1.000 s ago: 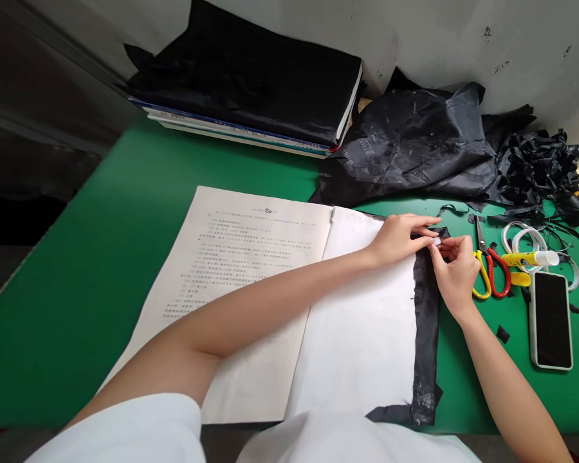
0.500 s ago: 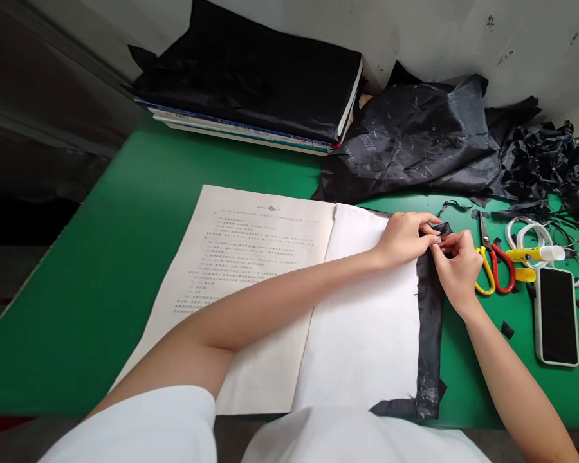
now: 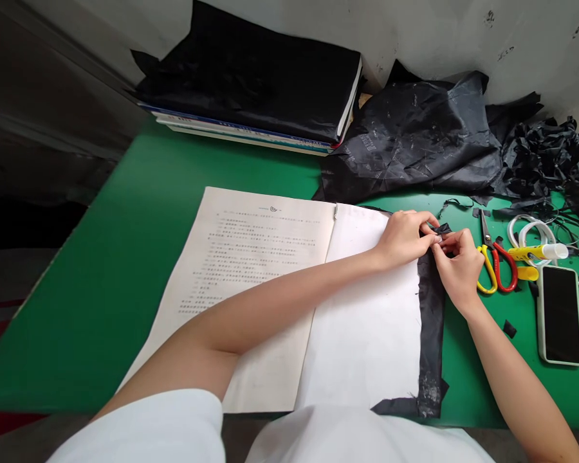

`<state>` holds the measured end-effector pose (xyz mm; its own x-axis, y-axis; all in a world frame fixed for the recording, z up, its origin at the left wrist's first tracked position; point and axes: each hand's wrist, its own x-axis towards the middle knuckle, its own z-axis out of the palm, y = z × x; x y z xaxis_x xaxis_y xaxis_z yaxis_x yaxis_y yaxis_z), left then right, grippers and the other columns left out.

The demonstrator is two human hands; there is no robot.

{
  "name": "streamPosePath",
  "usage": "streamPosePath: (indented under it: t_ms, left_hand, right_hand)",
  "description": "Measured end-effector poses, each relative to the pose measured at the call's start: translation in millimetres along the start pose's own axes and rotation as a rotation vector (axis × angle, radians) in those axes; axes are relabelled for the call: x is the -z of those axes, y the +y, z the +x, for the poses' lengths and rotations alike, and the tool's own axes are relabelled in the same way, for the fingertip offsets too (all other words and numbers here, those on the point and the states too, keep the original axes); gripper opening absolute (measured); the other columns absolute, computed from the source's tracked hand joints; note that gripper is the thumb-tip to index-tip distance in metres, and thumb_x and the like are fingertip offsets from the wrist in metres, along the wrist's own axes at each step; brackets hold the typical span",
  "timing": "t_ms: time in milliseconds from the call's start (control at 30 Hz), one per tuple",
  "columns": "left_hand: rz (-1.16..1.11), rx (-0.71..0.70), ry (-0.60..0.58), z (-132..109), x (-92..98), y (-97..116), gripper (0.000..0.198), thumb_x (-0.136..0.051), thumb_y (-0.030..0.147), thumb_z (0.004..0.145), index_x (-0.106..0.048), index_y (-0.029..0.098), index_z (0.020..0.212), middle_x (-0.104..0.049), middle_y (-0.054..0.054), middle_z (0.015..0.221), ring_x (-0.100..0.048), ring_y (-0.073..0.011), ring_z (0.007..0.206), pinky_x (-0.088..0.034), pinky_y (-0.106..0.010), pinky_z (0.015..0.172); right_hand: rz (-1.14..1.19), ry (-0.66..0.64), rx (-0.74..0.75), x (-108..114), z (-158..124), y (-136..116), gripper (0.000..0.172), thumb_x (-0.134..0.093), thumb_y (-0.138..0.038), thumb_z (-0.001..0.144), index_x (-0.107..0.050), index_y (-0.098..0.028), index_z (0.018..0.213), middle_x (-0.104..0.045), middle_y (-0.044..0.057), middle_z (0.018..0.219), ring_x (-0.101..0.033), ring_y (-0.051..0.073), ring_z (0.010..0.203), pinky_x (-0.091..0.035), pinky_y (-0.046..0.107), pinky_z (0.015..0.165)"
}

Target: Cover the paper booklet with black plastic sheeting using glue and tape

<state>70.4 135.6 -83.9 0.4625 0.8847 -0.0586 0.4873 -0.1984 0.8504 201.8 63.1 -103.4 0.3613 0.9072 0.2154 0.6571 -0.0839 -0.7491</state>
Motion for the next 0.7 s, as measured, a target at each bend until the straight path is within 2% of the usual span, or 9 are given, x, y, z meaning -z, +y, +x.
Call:
streamPosePath:
  t_ms: [133, 300, 567, 700]
  left_hand:
    - [0.017, -0.024, 0.010, -2.2, -2.1, -2.3, 0.012, -0.070, 0.021, 0.082, -0.074, 0.020, 0.094, -0.079, 0.002, 0.084, -0.068, -0.0193, 0.095, -0.046, -0.037, 0.094]
    - [0.105, -0.078, 0.051, -6.5, -4.7, -4.6, 0.019, -0.067, 0.027, 0.088, -0.074, 0.022, 0.104, -0.080, 0.000, 0.089, -0.067, -0.0220, 0.099, -0.043, -0.042, 0.096]
    - [0.071, -0.021, -0.040, -2.8, 0.6, -3.4, 0.030, -0.068, 0.027, 0.087, -0.072, 0.025, 0.117, -0.080, 0.002, 0.097, -0.063, -0.0235, 0.108, -0.041, -0.042, 0.098]
    - [0.011, -0.037, -0.028, -0.1, -0.5, -5.7, 0.032, -0.070, 0.027, 0.086, -0.072, 0.027, 0.118, -0.080, 0.003, 0.096, -0.063, -0.0215, 0.107, -0.042, -0.039, 0.099]
  right_hand:
    - [0.007, -0.011, -0.001, 0.6, -0.3, -0.5, 0.026, -0.065, -0.036, 0.079, -0.043, -0.025, 0.072, -0.070, -0.001, 0.075, -0.063, 0.014, 0.060, -0.048, 0.027, 0.058]
    - [0.014, -0.011, 0.002, 0.5, -0.6, -0.6, 0.026, -0.064, -0.036, 0.080, -0.042, -0.025, 0.070, -0.071, -0.001, 0.076, -0.062, 0.014, 0.060, -0.046, 0.026, 0.058]
    - [-0.037, 0.005, 0.048, -0.4, 0.0, 2.3, 0.027, -0.063, -0.036, 0.081, -0.042, -0.024, 0.070, -0.067, -0.002, 0.068, -0.060, 0.014, 0.058, -0.043, 0.025, 0.056]
    - [-0.062, 0.032, 0.090, -1.3, -1.2, 4.1, 0.026, -0.062, -0.033, 0.082, -0.041, -0.024, 0.069, -0.068, -0.002, 0.069, -0.059, 0.014, 0.057, -0.041, 0.025, 0.055]
